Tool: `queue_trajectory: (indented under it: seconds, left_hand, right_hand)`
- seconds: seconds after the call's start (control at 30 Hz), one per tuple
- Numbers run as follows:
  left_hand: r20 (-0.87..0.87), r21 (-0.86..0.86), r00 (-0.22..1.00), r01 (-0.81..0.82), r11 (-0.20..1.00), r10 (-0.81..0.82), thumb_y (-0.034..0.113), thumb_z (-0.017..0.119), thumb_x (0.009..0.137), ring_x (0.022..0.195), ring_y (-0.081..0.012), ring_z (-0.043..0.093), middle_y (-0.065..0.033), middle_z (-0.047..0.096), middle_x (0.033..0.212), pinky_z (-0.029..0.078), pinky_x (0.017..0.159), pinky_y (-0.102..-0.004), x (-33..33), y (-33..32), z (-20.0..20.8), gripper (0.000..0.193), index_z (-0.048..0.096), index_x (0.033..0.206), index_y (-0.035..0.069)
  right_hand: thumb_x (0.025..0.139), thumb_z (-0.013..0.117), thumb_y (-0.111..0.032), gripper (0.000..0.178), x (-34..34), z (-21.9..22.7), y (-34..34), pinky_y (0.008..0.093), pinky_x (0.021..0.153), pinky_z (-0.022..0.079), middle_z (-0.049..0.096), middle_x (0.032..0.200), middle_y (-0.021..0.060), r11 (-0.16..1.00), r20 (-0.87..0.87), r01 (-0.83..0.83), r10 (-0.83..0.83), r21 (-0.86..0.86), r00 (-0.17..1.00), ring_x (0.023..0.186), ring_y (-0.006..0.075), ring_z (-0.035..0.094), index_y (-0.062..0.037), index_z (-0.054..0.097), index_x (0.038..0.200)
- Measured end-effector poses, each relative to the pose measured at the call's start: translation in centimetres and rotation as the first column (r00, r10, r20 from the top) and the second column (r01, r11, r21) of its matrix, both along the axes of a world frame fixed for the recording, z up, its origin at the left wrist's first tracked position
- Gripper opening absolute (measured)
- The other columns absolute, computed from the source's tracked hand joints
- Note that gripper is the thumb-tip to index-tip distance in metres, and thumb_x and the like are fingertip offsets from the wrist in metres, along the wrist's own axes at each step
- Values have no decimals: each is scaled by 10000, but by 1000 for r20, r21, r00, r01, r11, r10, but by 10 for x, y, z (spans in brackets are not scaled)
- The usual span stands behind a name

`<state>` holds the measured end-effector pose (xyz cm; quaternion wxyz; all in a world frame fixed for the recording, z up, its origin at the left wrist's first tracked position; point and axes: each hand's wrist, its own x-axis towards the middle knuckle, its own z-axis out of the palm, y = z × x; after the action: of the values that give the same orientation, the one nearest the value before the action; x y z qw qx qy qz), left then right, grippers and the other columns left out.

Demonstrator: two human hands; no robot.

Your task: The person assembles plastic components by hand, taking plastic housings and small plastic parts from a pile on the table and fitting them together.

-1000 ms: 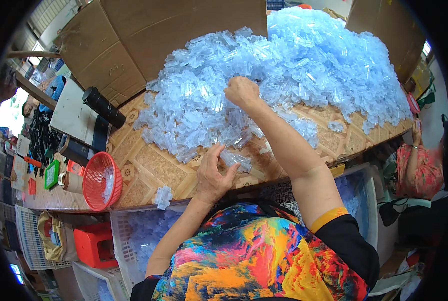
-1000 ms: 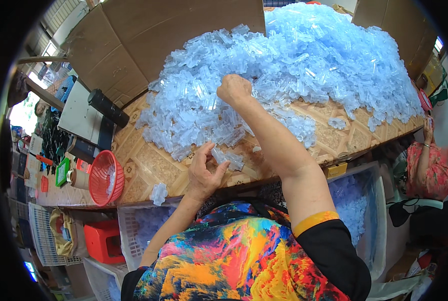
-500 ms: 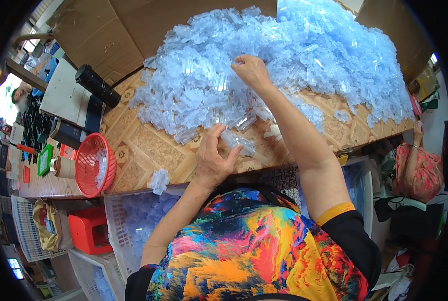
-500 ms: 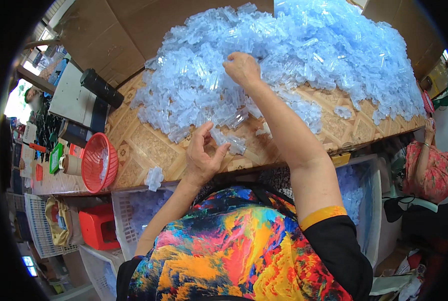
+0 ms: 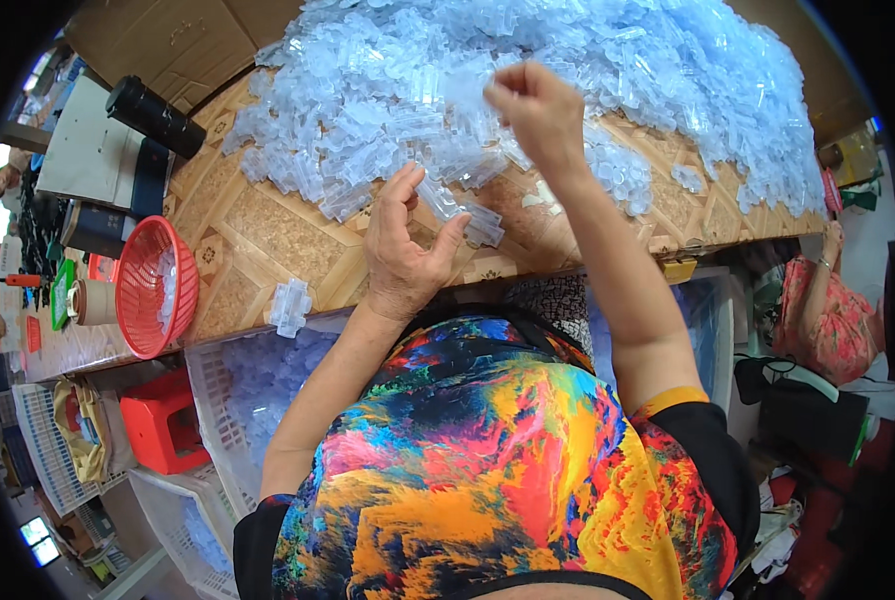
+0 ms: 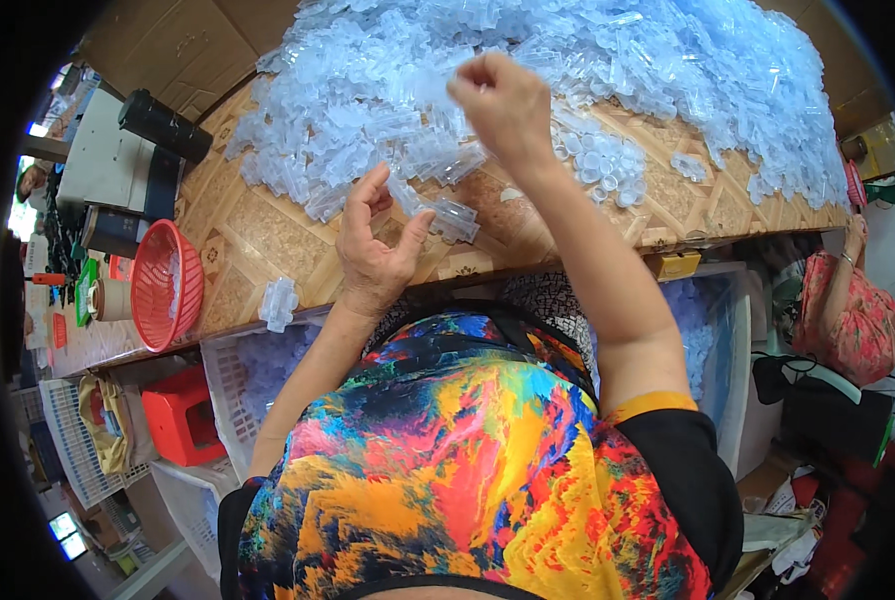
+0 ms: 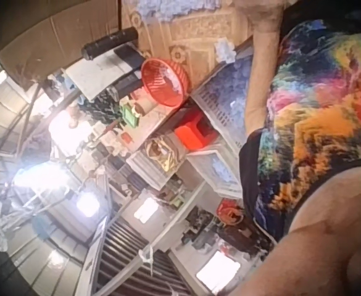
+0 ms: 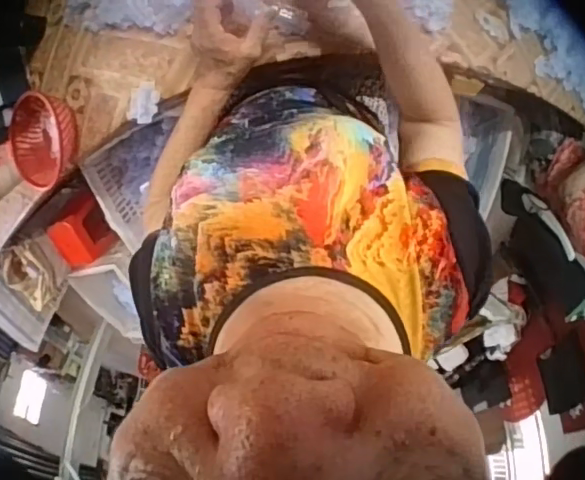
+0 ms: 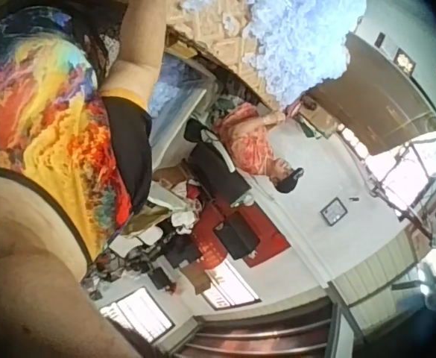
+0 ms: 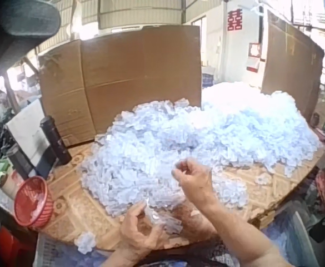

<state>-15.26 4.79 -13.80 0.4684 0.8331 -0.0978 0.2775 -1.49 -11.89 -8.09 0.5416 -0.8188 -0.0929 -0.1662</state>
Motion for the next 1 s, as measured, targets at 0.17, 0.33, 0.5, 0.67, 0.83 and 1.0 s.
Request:
queue_trajectory:
  seconds: [0.17, 0.33, 0.5, 0.67, 0.83, 1.0]
  left_hand:
    - [-3, -5, 1000, 13, 1000, -13, 186, 847, 792, 1117, -338, 624, -230, 564, 1337, 541, 882, -384, 0, -3, 5, 646, 512, 1313, 3]
    - [11, 4, 1000, 10, 1000, -10, 182, 845, 792, 1114, -339, 624, -225, 565, 1340, 541, 877, -378, -5, -5, 1, 644, 514, 1313, 0]
    - [-102, -89, 995, -22, 996, 13, 161, 837, 799, 1022, -274, 648, -178, 624, 1196, 537, 877, -367, -7, -7, 7, 627, 525, 1317, -6]
    - [-118, -331, 984, 86, 940, -131, 146, 813, 833, 980, -198, 647, -123, 649, 1099, 530, 879, -328, 2, -3, 1, 585, 535, 1326, 1]
    - [-83, -581, 914, 280, 765, -398, 92, 776, 875, 1040, -176, 630, -110, 630, 1160, 519, 928, -322, -10, -6, 38, 593, 495, 1388, -5]
    - [-64, -563, 893, 336, 755, -445, 63, 773, 874, 1106, -175, 602, -112, 587, 1245, 490, 979, -318, -16, -6, 44, 620, 466, 1407, -21]
  right_hand:
    - [863, 739, -83, 155, -84, -18, -1, 214, 599, 477, 675, 786, 5, 993, -77, -107, 111, 51, 991, 682, 38, 580, -3, 703, 991]
    - [900, 702, -59, 142, -72, -38, -12, 195, 644, 486, 661, 852, -14, 949, -228, -113, 184, 293, 956, 744, 33, 582, 9, 684, 1024]
    - [904, 698, -54, 145, -81, -35, -8, 192, 632, 475, 645, 837, -24, 962, -179, -124, 170, 243, 969, 727, 26, 567, 1, 685, 1037]
    - [830, 737, -38, 230, -106, -33, -8, 215, 624, 477, 700, 914, 32, 907, -70, -313, 345, 283, 936, 678, 51, 561, -3, 682, 1051]
    - [817, 796, -63, 570, -104, -16, -24, 203, 665, 450, 558, 1356, 106, 576, 25, -600, 709, 554, 704, 804, 36, 528, -18, 553, 1330]
    - [765, 830, -101, 715, -115, -8, -22, 193, 595, 431, 545, 825, -37, 596, 12, -602, 706, 532, 709, 701, 31, 520, -47, 522, 1408]
